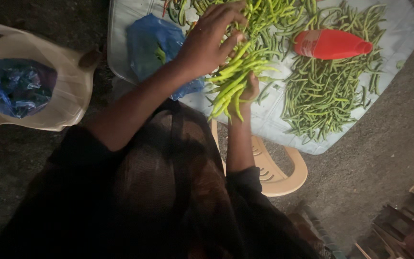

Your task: The person sorts green chilies and carrots from a table into a blue plastic bag. They pick up handfuls of chilies and place them into the bag, then add carrots, and continue adding more chilies until the bag is full.

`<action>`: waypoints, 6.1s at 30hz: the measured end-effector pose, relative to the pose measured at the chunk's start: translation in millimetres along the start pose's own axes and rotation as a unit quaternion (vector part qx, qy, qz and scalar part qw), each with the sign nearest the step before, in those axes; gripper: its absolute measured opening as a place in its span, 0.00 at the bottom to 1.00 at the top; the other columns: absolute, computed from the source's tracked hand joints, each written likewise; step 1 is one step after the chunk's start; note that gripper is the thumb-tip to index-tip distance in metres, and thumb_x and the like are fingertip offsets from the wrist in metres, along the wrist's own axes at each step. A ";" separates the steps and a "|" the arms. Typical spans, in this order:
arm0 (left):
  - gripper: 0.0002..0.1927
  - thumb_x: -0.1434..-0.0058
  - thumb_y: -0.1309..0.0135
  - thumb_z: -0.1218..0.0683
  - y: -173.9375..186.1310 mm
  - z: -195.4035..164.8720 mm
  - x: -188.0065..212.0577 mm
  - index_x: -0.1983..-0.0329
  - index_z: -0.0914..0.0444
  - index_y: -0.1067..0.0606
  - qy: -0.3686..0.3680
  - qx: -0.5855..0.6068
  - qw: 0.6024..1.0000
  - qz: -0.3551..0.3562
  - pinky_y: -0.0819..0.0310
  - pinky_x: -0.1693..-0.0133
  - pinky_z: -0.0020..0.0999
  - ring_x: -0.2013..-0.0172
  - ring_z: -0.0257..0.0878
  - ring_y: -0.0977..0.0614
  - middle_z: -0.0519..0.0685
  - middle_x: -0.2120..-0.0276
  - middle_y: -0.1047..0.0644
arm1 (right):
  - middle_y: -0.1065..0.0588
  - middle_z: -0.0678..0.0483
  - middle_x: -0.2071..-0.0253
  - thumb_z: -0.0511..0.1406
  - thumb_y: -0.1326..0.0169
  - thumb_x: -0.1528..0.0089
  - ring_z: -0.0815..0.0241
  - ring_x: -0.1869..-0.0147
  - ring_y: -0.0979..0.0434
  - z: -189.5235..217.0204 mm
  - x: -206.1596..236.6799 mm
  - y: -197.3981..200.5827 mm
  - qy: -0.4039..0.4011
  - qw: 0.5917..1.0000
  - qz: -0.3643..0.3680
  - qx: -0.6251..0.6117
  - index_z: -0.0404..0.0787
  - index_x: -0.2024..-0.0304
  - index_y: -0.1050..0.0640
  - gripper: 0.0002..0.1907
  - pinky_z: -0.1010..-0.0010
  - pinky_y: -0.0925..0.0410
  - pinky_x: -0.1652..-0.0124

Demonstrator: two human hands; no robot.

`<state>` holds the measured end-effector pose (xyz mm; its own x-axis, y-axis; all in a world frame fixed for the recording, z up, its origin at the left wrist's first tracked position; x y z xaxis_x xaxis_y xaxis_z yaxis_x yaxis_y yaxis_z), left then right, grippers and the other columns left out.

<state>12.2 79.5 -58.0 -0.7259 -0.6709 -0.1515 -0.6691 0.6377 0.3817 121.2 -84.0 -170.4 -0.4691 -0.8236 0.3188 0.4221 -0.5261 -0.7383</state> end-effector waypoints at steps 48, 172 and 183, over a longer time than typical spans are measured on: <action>0.20 0.27 0.48 0.55 104.8 56.8 122.5 0.34 0.63 0.32 0.278 0.541 0.751 -0.258 0.19 0.53 0.36 0.49 0.37 0.20 0.48 0.45 0.25 | 0.24 0.47 0.44 0.41 0.35 0.39 0.48 0.41 0.24 -122.2 -60.0 -87.0 0.244 0.716 0.171 0.631 0.41 0.41 0.25 0.25 0.56 0.32 0.43; 0.23 0.31 0.46 0.54 65.0 61.7 126.4 0.36 0.68 0.31 0.312 0.360 0.874 -0.100 0.22 0.57 0.35 0.63 0.38 0.19 0.51 0.56 0.23 | 0.26 0.54 0.59 0.45 0.51 0.29 0.63 0.60 0.26 133.4 -144.1 4.3 -0.029 0.995 0.038 0.092 0.43 0.48 0.27 0.14 0.73 0.34 0.65; 0.21 0.31 0.46 0.55 59.9 67.7 126.1 0.37 0.68 0.31 0.277 0.373 0.880 -0.095 0.22 0.55 0.35 0.61 0.37 0.19 0.51 0.52 0.23 | 0.21 0.44 0.44 0.43 0.52 0.29 0.60 0.61 0.18 73.3 -121.6 2.2 0.037 0.984 0.116 -0.133 0.41 0.40 0.28 0.19 0.70 0.23 0.65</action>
<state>-130.1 58.7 -116.0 -0.5382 -0.7423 0.3991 -0.8389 0.4264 -0.3381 236.1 -0.6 -167.2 -0.4439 -0.8919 0.0864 0.3116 -0.2440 -0.9183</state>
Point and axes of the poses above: each hand's wrist, its own x-axis away from the middle knuckle, its own y-axis out of the back of the hand, z = x × y, the point moved 1 cm from there along -x, towards the middle knuckle
